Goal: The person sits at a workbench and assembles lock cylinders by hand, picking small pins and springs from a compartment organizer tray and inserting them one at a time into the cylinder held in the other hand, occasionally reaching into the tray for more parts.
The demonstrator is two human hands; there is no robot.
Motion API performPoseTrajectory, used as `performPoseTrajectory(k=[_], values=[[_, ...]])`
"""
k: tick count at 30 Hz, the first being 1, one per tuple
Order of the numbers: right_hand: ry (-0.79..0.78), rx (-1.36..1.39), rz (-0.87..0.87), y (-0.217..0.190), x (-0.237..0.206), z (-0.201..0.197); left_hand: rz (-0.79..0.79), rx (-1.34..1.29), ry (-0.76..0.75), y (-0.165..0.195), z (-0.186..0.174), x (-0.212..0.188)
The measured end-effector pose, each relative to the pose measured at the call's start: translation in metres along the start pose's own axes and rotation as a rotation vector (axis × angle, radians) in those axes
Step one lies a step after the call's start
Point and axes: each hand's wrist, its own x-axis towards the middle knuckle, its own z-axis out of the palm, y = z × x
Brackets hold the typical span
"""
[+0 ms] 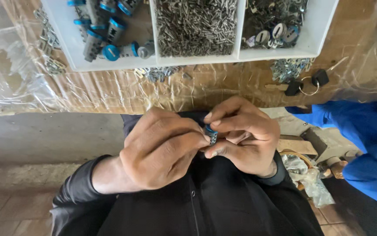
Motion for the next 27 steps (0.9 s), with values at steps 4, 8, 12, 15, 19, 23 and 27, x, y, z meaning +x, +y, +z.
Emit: performPoseTrajectory(k=[4, 8, 12, 15, 19, 23, 27], values=[[0.034, 0.078, -0.021, 0.006, 0.002, 0.008, 0.152, 0.121, -0.111, -0.007, -0.009, -0.007], [-0.028, 0.048, -0.065, 0.012, 0.006, 0.01, 0.0, -0.01, -0.039, -0.001, -0.012, -0.004], [-0.01, -0.016, -0.002, 0.012, 0.004, 0.007, 0.055, 0.103, -0.109, 0.0, -0.015, 0.004], [-0.041, -0.03, -0.039, 0.01, 0.003, 0.004, 0.138, 0.115, -0.248, -0.003, -0.018, 0.002], [-0.248, -0.071, -0.071, 0.005, 0.004, -0.007, -0.43, -0.398, -0.346, -0.004, -0.013, -0.007], [-0.023, 0.26, 0.031, 0.006, 0.001, -0.007, -0.312, -0.125, -0.227, -0.001, -0.005, 0.0], [0.1, 0.272, -0.028, 0.004, -0.005, -0.003, -0.046, 0.737, -0.151, -0.005, -0.005, 0.016]])
